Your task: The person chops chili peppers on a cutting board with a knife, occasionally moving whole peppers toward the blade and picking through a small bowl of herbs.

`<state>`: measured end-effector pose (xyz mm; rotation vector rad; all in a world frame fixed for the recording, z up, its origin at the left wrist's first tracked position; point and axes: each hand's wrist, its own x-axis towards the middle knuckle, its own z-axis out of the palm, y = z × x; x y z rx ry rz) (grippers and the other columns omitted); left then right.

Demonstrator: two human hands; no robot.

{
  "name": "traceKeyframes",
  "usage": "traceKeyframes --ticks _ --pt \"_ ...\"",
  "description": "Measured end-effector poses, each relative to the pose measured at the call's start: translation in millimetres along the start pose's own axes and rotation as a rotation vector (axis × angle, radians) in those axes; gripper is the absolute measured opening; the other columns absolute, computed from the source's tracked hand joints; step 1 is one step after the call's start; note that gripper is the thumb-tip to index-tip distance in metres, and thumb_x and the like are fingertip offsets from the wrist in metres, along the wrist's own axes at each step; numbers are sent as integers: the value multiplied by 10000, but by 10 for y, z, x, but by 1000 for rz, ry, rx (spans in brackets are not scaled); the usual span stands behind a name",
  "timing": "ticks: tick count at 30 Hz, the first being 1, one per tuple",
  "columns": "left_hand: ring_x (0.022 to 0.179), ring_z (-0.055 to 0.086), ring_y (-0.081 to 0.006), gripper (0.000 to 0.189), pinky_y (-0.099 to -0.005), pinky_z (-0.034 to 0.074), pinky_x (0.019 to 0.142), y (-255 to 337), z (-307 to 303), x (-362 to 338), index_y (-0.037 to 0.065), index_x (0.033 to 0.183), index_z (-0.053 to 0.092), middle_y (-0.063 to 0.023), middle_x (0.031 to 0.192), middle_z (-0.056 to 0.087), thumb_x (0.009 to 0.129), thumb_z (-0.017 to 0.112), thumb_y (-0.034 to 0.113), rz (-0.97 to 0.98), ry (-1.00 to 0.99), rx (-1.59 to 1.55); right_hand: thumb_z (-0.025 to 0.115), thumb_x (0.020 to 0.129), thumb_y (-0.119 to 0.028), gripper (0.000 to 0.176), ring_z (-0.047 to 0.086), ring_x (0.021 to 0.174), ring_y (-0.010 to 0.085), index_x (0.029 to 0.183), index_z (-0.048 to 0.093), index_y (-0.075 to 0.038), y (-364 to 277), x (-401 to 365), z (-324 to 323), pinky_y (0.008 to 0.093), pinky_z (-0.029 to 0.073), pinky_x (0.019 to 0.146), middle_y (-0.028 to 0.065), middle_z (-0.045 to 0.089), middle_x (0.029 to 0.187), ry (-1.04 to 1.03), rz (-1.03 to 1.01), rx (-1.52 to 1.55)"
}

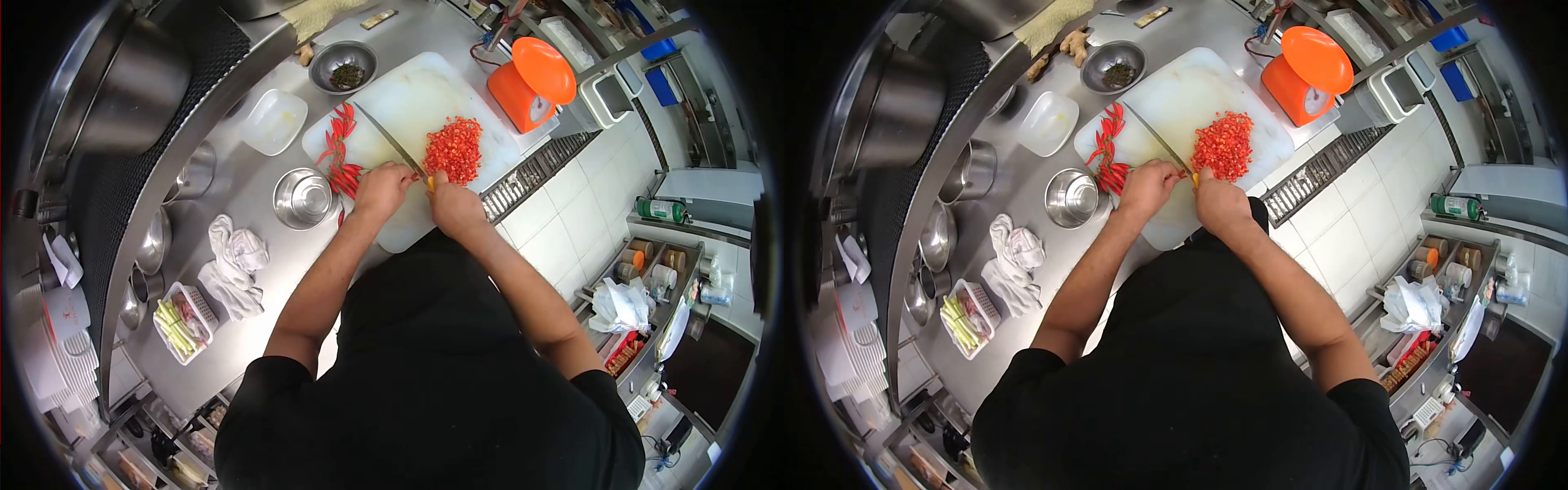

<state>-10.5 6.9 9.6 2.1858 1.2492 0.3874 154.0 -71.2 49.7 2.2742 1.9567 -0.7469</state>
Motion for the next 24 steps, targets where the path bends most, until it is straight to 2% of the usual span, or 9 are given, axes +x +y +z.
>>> traceKeyframes --ticks 4,7,10,13,16,19,22,24 --pt "865 705 -359 98 -477 562 784 -5 12 10 71 925 750 -132 930 711 897 745 165 28 3 -20 593 1037 -284 327 758 846 400 1140 492 9 -28 -57 -119 504 603 752 227 742 876 -20 -21 -17" --pt "852 702 -360 103 -481 559 776 -30 16 -11 68 916 743 -132 918 705 896 746 169 29 -4 -23 587 1028 -254 292 770 846 375 1137 519 9 -102 -202 -246 467 612 762 219 754 895 -12 -26 -40" --pt "838 697 -361 103 -483 556 767 -10 -4 -9 68 911 738 -133 901 694 897 744 170 31 -7 -7 589 1028 -252 292 772 865 365 1136 519 11 -64 -83 11 461 611 773 221 753 898 -38 36 -32" --pt "834 694 -360 99 -482 554 760 0 -19 -22 69 909 735 -133 889 682 901 737 167 30 1 0 585 1041 -267 325 758 850 406 1146 486 24 -18 -43 31 506 603 748 238 744 889 -4 -41 -17" --pt "838 693 -360 94 -482 553 758 19 -17 7 67 910 730 -135 894 679 907 728 161 37 3 -20 583 1042 -272 329 757 849 409 1144 487 26 -52 -90 -128 507 605 742 239 743 887 -38 -29 0" --pt "839 690 -362 93 -483 551 754 36 -15 -24 65 915 727 -137 900 676 909 723 157 19 6 -40 574 1039 -250 285 774 837 360 1139 513 9 -99 -185 -187 468 613 736 211 756 902 -41 -24 -24" --pt "837 688 -366 97 -485 548 752 60 -11 -23 61 921 728 -141 903 673 910 723 158 9 2 -33 579 1035 -249 283 776 850 352 1132 514 10 -66 -101 11 457 615 740 204 756 894 -14 10 -25" --pt "835 686 -369 100 -486 546 751 29 -10 -27 61 927 729 -143 902 672 912 724 160 11 6 -19 594 1032 -257 304 764 847 388 1134 505 16 -27 -44 34 487 609 748 221 748 877 -1 -20 -5"
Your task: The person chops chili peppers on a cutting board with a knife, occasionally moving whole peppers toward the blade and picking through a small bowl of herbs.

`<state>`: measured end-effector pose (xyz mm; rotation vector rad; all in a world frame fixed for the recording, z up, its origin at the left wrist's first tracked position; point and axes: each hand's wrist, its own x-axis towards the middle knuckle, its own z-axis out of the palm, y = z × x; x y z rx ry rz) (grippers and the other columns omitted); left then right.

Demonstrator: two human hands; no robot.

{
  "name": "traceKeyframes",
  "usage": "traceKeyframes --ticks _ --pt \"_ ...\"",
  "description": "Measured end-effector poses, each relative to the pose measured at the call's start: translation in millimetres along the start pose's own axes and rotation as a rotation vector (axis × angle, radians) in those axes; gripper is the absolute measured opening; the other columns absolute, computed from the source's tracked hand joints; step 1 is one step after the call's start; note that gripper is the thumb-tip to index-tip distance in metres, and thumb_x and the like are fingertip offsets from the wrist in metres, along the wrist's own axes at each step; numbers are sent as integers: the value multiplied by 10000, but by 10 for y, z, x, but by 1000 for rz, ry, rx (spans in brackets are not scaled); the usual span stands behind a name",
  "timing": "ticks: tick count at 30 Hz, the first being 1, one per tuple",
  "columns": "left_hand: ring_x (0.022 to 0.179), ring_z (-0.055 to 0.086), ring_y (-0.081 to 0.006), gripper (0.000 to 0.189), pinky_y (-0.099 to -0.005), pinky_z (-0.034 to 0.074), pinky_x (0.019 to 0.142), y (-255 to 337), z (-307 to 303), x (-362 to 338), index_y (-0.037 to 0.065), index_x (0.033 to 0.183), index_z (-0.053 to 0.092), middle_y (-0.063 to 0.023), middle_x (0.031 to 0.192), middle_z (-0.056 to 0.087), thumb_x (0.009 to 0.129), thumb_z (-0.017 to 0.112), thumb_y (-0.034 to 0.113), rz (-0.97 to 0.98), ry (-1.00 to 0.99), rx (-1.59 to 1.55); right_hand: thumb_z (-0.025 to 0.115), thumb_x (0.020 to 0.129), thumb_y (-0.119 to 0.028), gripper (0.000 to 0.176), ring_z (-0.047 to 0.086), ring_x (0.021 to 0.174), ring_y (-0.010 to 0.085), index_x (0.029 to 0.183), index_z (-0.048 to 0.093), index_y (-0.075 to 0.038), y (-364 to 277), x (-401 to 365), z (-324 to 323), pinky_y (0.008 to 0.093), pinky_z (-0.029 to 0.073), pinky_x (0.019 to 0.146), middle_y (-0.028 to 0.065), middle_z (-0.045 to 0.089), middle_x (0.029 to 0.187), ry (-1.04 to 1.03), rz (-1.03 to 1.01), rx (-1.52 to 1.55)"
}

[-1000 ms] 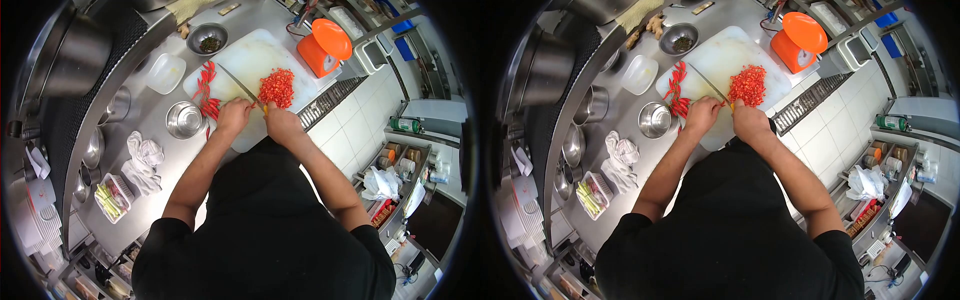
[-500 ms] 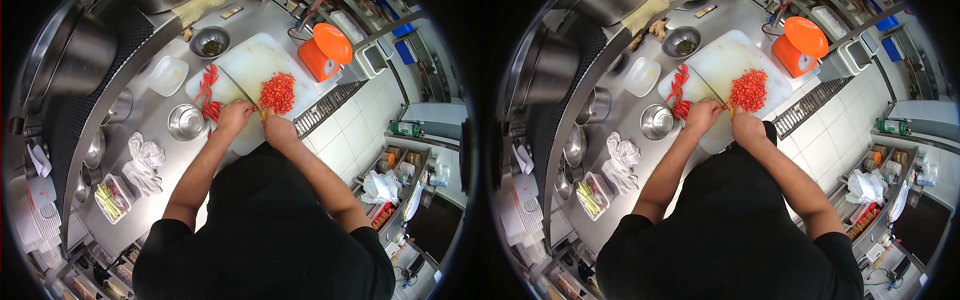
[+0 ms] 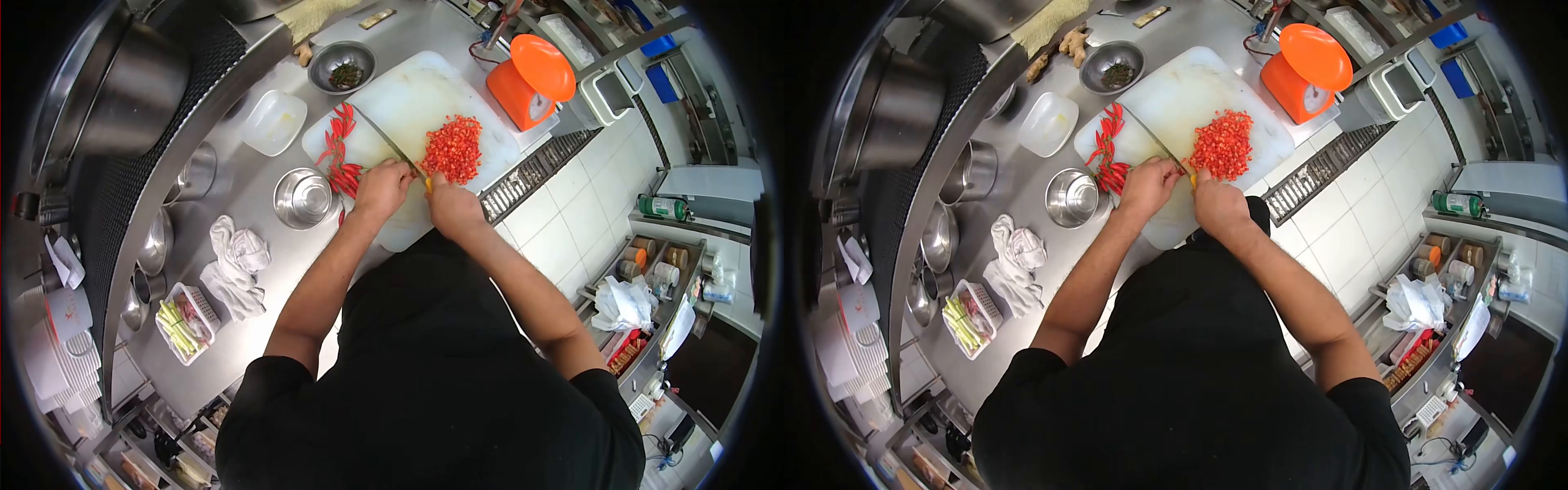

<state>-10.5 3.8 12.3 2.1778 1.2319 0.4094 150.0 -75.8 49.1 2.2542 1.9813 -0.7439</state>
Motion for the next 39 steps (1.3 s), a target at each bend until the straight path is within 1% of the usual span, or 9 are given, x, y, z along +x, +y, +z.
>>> traceKeyframes --ticks 7,10,13,16,20,26,29,32,39 --pt "853 691 -370 115 -480 551 764 29 -15 8 57 941 728 -143 909 675 918 727 170 -5 -10 -23 596 1033 -269 321 759 852 406 1140 504 19 -56 -124 -159 502 605 752 237 745 890 -10 -24 -20" --pt "871 699 -365 121 -474 557 778 28 -3 5 55 945 731 -139 923 686 919 729 173 -1 -12 -23 592 1035 -273 327 759 858 403 1148 507 22 -44 -8 16 501 604 756 238 745 901 -22 24 15" --pt "885 707 -356 119 -468 564 795 -4 -11 -13 67 972 750 -135 944 701 919 725 171 -10 -28 8 589 1036 -275 333 759 870 402 1157 507 24 -17 -2 -7 500 602 762 240 745 909 -13 -9 37" --pt "897 713 -349 130 -462 571 815 -31 20 33 87 1012 771 -133 961 711 919 714 158 2 -43 5 576 1025 -219 266 775 831 361 1122 514 20 6 27 30 459 617 738 215 754 883 21 -37 -47" --pt "911 718 -345 166 -454 577 833 -41 16 25 106 1050 788 -138 976 717 913 697 133 -10 -72 39 577 1022 -214 268 776 828 356 1130 516 23 -37 -26 -52 459 618 731 211 756 881 0 -27 -32" --pt "883 706 -366 119 -472 571 808 -10 5 28 71 986 755 -148 953 708 905 692 129 -8 -49 65 584 1017 -216 294 777 819 357 1157 515 32 -57 -174 -125 460 620 718 205 758 873 -36 -20 -69" --pt "859 699 -380 95 -484 569 789 -16 16 20 54 946 727 -152 935 704 905 686 129 21 -2 25 583 1015 -215 299 775 816 361 1164 514 35 -46 -169 -31 460 618 716 207 757 873 -52 10 -50" --pt "852 703 -381 88 -485 571 779 -9 4 34 55 932 721 -153 933 707 900 685 129 -1 -28 29 579 1017 -215 295 773 822 368 1159 514 35 1 -34 72 464 616 723 214 756 882 -30 -5 -24" --pt "860 724 -362 145 -491 578 779 44 40 8 54 905 728 -149 959 736 881 704 196 -64 -20 130 573 1019 -213 283 771 833 376 1149 510 30 -51 -106 -162 469 614 738 225 755 898 -48 -19 -43"
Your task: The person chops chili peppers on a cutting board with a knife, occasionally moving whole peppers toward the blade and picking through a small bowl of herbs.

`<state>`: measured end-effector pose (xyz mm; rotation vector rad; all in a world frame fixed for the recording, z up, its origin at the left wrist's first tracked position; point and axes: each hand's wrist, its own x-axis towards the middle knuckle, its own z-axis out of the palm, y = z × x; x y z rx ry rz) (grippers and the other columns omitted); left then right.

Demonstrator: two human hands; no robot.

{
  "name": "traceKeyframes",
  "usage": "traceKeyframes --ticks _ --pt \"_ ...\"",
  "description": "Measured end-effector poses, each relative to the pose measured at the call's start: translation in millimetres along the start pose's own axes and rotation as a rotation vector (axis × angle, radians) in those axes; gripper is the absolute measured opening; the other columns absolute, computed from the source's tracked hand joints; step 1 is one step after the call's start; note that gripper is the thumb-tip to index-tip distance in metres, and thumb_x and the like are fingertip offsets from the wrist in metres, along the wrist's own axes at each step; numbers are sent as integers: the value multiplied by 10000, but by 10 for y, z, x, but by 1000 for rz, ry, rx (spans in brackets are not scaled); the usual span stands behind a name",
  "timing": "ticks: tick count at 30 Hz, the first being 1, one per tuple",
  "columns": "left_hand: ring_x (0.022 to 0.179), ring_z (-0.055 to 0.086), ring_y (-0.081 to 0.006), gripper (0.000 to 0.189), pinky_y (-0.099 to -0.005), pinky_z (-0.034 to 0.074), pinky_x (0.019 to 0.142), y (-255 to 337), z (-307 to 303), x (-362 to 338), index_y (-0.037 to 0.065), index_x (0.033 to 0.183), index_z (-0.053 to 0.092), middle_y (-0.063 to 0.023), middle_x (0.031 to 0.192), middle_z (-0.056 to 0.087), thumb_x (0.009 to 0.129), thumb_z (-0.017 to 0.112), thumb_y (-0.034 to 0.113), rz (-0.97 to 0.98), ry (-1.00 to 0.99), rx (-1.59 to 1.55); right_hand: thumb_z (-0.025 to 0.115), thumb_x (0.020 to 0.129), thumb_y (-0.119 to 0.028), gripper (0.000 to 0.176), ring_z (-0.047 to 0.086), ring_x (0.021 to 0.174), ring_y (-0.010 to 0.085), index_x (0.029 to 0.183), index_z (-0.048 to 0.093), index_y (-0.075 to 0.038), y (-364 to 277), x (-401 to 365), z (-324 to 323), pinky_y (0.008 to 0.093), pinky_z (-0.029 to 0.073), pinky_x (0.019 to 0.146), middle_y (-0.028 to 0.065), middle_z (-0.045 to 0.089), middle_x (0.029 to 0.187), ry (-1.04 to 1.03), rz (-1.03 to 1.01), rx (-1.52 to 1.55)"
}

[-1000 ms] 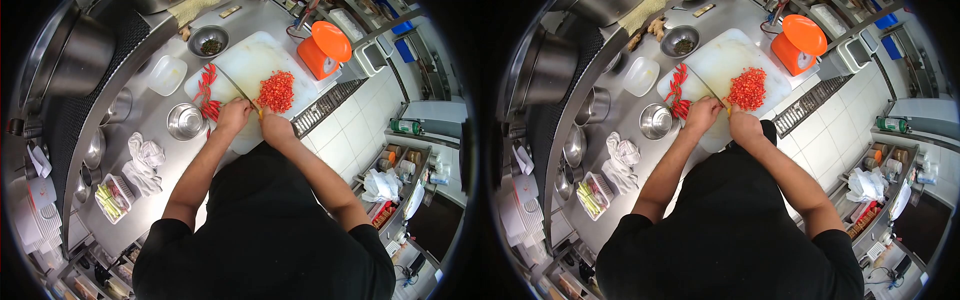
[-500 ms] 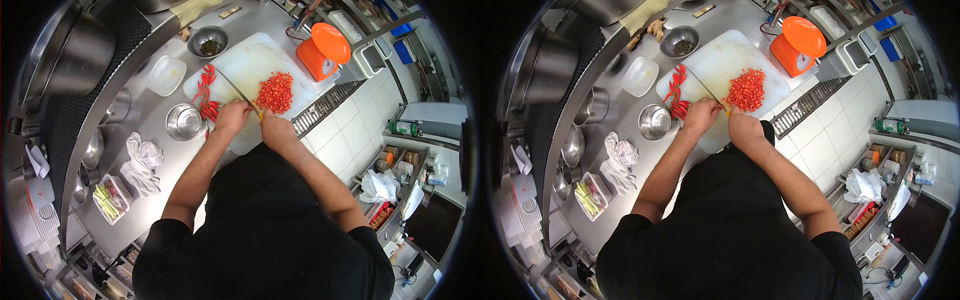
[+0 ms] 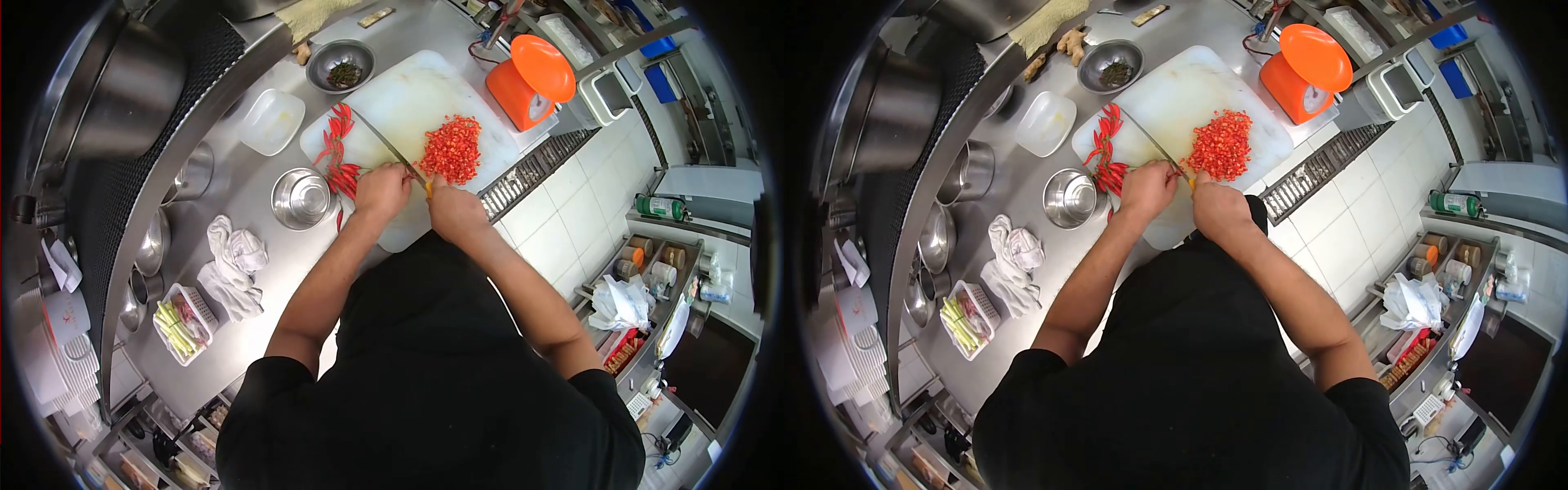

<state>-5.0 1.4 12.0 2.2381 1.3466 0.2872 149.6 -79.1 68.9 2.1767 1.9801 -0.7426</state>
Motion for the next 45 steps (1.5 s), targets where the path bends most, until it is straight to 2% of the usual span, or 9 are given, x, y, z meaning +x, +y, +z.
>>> traceKeyframes --ticks 7,10,14,19,25,28,31,37,45 --pt "851 731 -379 185 -508 588 784 63 -17 -24 59 938 739 -165 930 746 925 663 227 -33 -15 30 578 1017 -218 266 771 817 371 1120 521 21 26 15 192 463 617 725 216 755 879 12 39 -19" --pt "851 733 -375 184 -506 589 786 75 -54 -35 75 967 758 -165 926 752 928 653 221 -42 -23 30 581 1012 -216 272 772 825 371 1126 524 25 65 63 221 458 618 724 215 757 879 59 -18 -6" --pt "826 741 -370 166 -497 588 780 52 -47 -36 94 958 780 -151 874 765 899 694 224 -68 -4 -68 573 978 -147 261 776 840 366 1154 528 41 -9 24 67 451 621 736 222 761 901 5 4 -7" --pt "825 745 -357 164 -485 591 778 -9 -5 -7 99 963 784 -147 863 765 893 697 218 -79 -30 -47 560 936 -76 285 780 849 356 1184 520 60 -85 -81 -48 445 623 744 224 763 916 -28 14 -44" --pt "797 742 -348 147 -478 588 759 -41 15 -4 87 932 770 -142 841 759 876 708 207 -66 -15 -52 560 989 -156 287 777 856 358 1173 516 60 3 97 233 445 618 742 220 761 916 4 3 -25" --pt "790 739 -351 142 -476 587 751 -20 12 2 86 933 769 -142 830 755 871 710 198 -67 -23 -59 572 1040 -276 370 757 896 402 1178 502 60 9 113 159 499 600 796 247 746 935 -31 16 29" --pt "792 736 -357 135 -479 584 747 -26 8 -35 87 931 767 -146 830 752 866 711 190 -68 -19 -61 577 1022 -226 309 768 910 371 1147 517 51 -51 40 -6 465 606 798 230 755 953 -49 15 27" --pt "826 730 -363 112 -493 578 753 -39 95 -87 86 914 744 -151 886 749 865 706 179 -42 44 -64 581 1032 -260 350 762 944 380 1153 522 64 -15 112 142 470 603 817 246 751 982 -35 35 67" --pt "798 726 -376 119 -505 584 739 -19 150 -67 73 891 699 -156 877 736 873 678 189 -11 62 33 614 1019 -335 434 735 968 439 1251 517 19 212 93 130 531 568 878 258 743 1010 -37 55 218"
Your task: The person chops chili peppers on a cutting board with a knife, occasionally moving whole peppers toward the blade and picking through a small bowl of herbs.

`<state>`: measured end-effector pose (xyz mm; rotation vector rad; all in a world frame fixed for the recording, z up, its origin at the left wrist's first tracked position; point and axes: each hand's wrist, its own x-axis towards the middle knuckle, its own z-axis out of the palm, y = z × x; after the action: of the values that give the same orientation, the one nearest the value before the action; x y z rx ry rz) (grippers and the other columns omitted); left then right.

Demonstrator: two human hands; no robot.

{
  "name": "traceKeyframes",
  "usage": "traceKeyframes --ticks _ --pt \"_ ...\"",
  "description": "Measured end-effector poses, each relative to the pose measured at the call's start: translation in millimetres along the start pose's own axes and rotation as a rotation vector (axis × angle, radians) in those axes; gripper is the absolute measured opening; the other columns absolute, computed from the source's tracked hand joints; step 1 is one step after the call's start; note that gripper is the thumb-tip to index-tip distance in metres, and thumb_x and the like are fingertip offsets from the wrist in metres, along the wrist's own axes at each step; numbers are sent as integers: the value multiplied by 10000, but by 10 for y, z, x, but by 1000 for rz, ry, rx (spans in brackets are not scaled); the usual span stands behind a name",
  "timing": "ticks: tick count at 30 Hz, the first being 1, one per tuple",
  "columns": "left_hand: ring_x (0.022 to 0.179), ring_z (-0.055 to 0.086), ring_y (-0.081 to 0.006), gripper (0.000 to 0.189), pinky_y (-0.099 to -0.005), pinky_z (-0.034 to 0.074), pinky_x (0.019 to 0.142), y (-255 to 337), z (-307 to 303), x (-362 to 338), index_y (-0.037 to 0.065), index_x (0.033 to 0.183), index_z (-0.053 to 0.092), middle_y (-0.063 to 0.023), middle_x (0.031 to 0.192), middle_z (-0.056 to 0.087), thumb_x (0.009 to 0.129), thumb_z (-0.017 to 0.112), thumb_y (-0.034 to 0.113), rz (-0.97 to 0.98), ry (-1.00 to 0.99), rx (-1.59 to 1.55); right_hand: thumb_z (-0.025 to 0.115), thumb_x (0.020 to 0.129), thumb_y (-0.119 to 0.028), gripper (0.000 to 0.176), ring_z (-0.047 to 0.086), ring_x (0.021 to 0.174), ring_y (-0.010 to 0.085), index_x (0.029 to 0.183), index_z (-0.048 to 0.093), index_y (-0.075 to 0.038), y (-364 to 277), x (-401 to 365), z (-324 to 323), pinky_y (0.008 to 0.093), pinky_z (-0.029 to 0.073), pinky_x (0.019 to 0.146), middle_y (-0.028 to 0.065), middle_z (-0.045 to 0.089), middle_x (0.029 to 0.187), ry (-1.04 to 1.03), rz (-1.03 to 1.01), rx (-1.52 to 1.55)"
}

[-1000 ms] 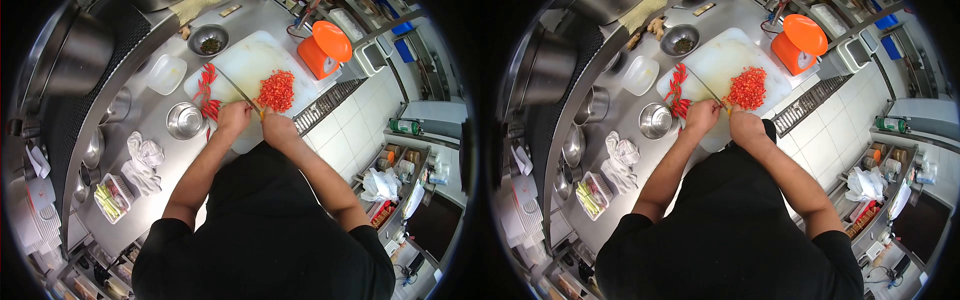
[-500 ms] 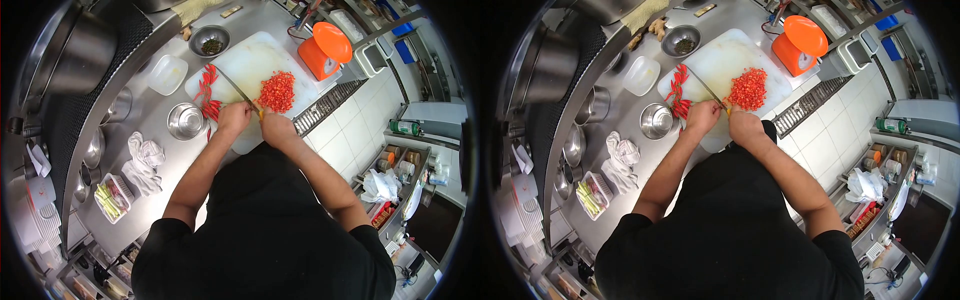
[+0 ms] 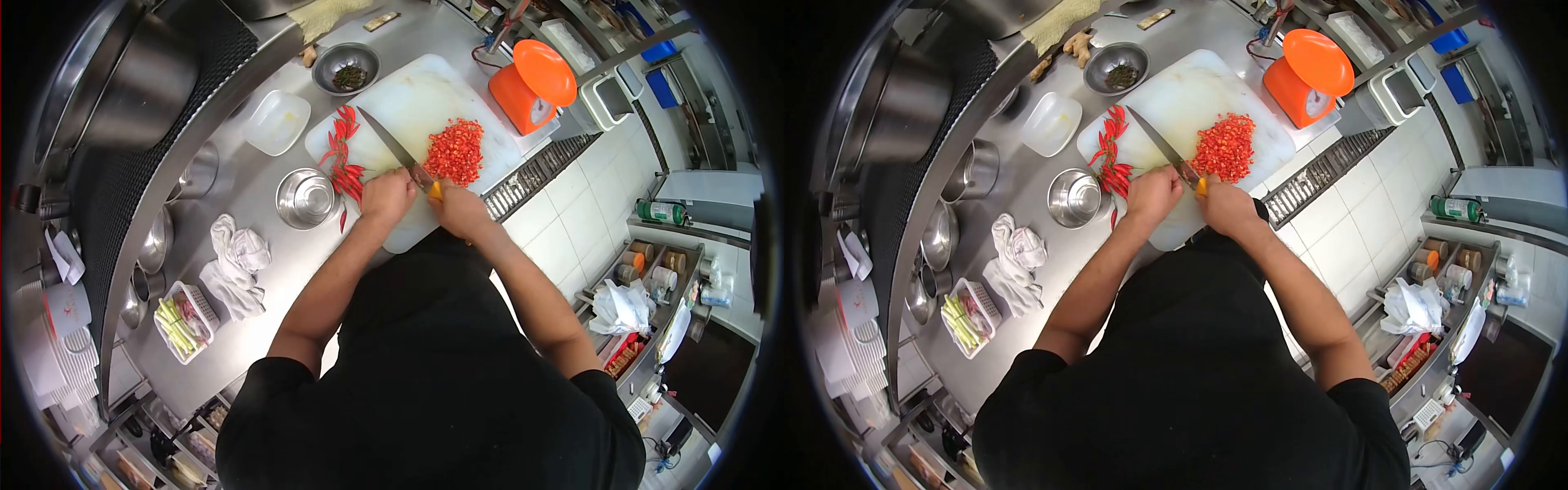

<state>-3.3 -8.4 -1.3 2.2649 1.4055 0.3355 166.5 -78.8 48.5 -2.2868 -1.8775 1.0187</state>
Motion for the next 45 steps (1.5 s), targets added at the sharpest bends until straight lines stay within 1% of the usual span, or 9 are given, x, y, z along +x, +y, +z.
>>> traceKeyframes --ticks 11,18,20,23,26,29,36,39,45 --pt "719 720 -366 139 -505 583 674 -80 116 80 44 892 654 -169 825 722 866 678 179 77 103 56 616 1017 -340 413 737 939 442 1187 524 24 162 -66 -98 541 572 830 264 742 985 68 92 -56" --pt "719 730 -337 128 -446 586 689 -398 -704 1080 115 884 708 -116 750 725 882 707 243 -103 475 -74 619 1012 -327 411 739 907 443 1166 522 41 186 -61 -51 544 578 794 272 738 960 87 74 -60" --pt "788 747 -328 154 -439 593 745 -587 -953 1425 113 944 726 -117 844 761 894 705 257 -143 490 20 618 1011 -322 409 740 905 442 1164 522 45 206 -50 -28 543 579 794 273 738 959 89 69 -60" --pt "858 753 -315 185 -434 593 791 -812 -1173 1761 114 1010 739 -105 942 781 906 695 260 -222 429 -94 617 1011 -318 405 739 909 443 1163 522 45 219 -31 -21 542 580 801 274 738 961 97 68 -55" --pt "936 752 -301 220 -418 587 837 -1153 -1067 1967 123 1065 743 -94 1018 786 909 697 272 -176 280 58 615 1011 -314 400 738 916 445 1162 522 45 201 -51 -45 540 580 805 275 738 965 95 78 -42" --pt "968 749 -304 247 -420 584 852 -1068 -1054 1813 137 1088 749 -97 1025 785 887 718 277 -243 185 26 608 1014 -307 392 738 922 445 1163 521 45 190 -62 -48 538 581 809 274 739 974 96 80 -35" --pt "978 738 -332 259 -462 573 875 -780 -1005 1269 124 1027 741 -136 1004 770 823 783 278 -146 -81 185 593 1022 -308 378 742 923 439 1155 517 38 195 -51 -38 531 584 817 270 740 1003 70 92 -49" --pt "1091 712 -355 261 -462 559 968 -721 -917 1186 149 1132 734 -154 1203 729 880 707 211 -157 -87 270 589 1024 -312 375 742 921 440 1148 516 35 180 -42 -65 526 588 813 267 741 997 67 89 -52" --pt "1035 725 -353 151 -478 574 898 -675 -881 1111 113 1026 756 -171 1104 748 906 675 157 -167 50 165 589 1025 -319 382 743 917 438 1157 513 31 191 -43 -56 523 591 814 265 742 987 75 94 -64"
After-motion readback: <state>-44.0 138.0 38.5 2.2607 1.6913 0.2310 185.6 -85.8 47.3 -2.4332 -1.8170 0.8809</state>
